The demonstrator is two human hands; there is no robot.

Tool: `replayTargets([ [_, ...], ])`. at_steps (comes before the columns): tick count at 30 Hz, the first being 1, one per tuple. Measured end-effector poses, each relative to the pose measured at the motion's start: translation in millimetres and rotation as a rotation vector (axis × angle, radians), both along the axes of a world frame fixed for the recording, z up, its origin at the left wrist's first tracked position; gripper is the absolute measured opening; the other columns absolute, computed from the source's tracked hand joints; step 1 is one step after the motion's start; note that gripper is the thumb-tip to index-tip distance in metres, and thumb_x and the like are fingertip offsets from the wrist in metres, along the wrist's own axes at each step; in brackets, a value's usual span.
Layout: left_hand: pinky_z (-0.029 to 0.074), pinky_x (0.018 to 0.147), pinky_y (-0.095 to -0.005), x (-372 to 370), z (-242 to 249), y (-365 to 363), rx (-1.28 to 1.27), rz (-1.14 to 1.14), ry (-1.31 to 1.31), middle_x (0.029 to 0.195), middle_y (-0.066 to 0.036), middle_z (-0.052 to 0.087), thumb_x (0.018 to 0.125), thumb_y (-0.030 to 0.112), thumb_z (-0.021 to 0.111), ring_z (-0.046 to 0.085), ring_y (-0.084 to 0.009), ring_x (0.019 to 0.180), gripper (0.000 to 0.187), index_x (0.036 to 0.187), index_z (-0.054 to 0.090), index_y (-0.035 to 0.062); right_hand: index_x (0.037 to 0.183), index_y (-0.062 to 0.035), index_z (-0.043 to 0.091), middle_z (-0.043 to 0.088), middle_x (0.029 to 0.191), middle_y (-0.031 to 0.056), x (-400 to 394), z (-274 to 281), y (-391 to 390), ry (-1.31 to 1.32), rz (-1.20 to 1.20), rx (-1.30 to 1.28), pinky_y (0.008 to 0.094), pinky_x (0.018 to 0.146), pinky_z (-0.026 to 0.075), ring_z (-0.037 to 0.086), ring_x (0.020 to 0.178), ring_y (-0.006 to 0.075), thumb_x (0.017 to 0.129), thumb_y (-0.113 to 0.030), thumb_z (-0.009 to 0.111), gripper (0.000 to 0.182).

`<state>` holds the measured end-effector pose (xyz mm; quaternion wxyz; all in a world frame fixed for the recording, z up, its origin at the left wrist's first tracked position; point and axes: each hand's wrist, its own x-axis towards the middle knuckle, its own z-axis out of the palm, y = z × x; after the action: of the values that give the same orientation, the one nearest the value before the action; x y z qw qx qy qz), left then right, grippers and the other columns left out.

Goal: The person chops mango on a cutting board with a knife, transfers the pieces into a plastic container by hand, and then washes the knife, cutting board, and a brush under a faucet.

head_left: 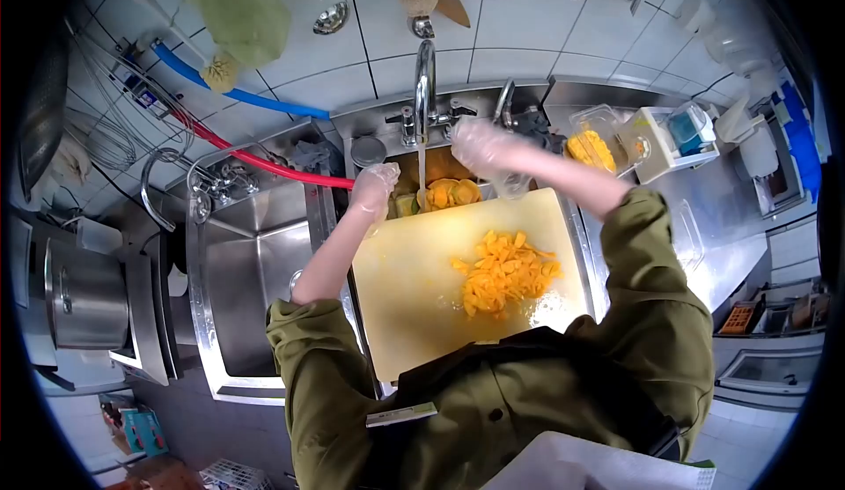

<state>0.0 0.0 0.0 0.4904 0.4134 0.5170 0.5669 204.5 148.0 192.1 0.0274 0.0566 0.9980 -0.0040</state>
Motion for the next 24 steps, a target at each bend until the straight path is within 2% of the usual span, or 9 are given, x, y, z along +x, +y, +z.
replayTargets([
  [1,0.042,0.059,-0.0260,7,6,-3,0.005,0.111,0.190,0.080,-0.004,0.058,0.082,0.013,0.049,0.055,-0.0157,0.070,0.014,0.090,0.055,0.0043,0.073,-0.0065,0.063,0.061,0.077,0.0149,-1,-22,-3,-0.020,0.013,0.171,0.0286,0.071,0.049,0.060,0.082,0.0281,0.069,-0.007,0.055,0.009],
  [3,0.040,0.055,-0.0219,-14,42,1,0.126,0.079,-0.244,0.071,-0.001,0.055,0.081,0.007,0.050,0.051,-0.0095,0.062,0.010,0.084,0.057,0.0004,0.072,-0.0045,0.062,0.060,0.075,0.0161,-25,-55,14,0.223,-0.461,0.040,0.0336,0.066,0.050,0.061,0.077,0.0297,0.069,-0.006,0.053,0.010],
  [5,0.039,0.054,-0.0217,1,117,7,-0.090,0.385,0.505,0.069,0.000,0.054,0.081,0.010,0.050,0.049,-0.0070,0.061,0.012,0.081,0.058,0.0010,0.072,-0.0040,0.062,0.061,0.077,0.0161,-42,-84,52,0.301,-0.555,0.134,0.0374,0.064,0.050,0.062,0.075,0.0304,0.069,-0.007,0.054,0.009],
  [8,0.040,0.054,-0.0222,-12,213,15,0.001,0.443,0.910,0.069,-0.001,0.056,0.081,0.014,0.050,0.049,-0.0070,0.061,0.016,0.085,0.059,0.0018,0.076,-0.0046,0.064,0.062,0.081,0.0164,-47,-104,82,0.227,-0.624,0.025,0.0361,0.065,0.051,0.063,0.077,0.0286,0.070,-0.010,0.055,0.012],
  [9,0.040,0.055,-0.0217,-20,234,23,0.024,0.503,0.765,0.070,0.001,0.057,0.081,0.014,0.050,0.048,-0.0068,0.060,0.016,0.087,0.060,0.0040,0.077,-0.0047,0.064,0.063,0.083,0.0162,-44,-94,81,0.123,-0.633,-0.004,0.0355,0.067,0.051,0.062,0.079,0.0276,0.070,-0.010,0.054,0.013],
  [13,0.040,0.055,-0.0210,-24,343,47,0.064,0.669,1.075,0.068,0.000,0.055,0.081,0.019,0.050,0.048,-0.0064,0.060,0.021,0.087,0.059,0.0009,0.079,-0.0060,0.065,0.063,0.085,0.0141,-41,-88,79,0.101,-0.657,-0.001,0.0346,0.069,0.050,0.062,0.083,0.0254,0.073,-0.011,0.051,0.015],
  [17,0.043,0.052,-0.0254,-77,369,89,0.575,0.559,1.319,0.066,-0.007,0.058,0.080,0.013,0.047,0.055,-0.0160,0.059,0.015,0.076,0.058,0.0029,0.077,-0.0079,0.066,0.064,0.082,0.0121,-44,-93,76,0.134,-0.654,0.035,0.0350,0.065,0.051,0.063,0.080,0.0246,0.074,-0.012,0.051,0.015],
  [21,0.043,0.051,-0.0263,-25,424,80,0.378,0.555,0.664,0.063,-0.009,0.057,0.075,0.007,0.048,0.055,-0.0206,0.057,0.011,0.066,0.052,0.0041,0.077,-0.0062,0.066,0.065,0.076,0.0111,-40,-91,86,0.213,-0.644,0.075,0.0350,0.056,0.052,0.064,0.075,0.0251,0.075,-0.014,0.054,0.014],
  [24,0.043,0.053,-0.0283,-39,427,93,0.331,0.547,0.694,0.063,-0.009,0.056,0.071,0.007,0.050,0.052,-0.0212,0.057,0.006,0.068,0.054,0.0042,0.074,-0.0033,0.064,0.063,0.075,0.0148,-41,-99,88,0.467,-0.695,-0.184,0.0378,0.060,0.051,0.063,0.075,0.0287,0.076,-0.020,0.052,0.021],
])
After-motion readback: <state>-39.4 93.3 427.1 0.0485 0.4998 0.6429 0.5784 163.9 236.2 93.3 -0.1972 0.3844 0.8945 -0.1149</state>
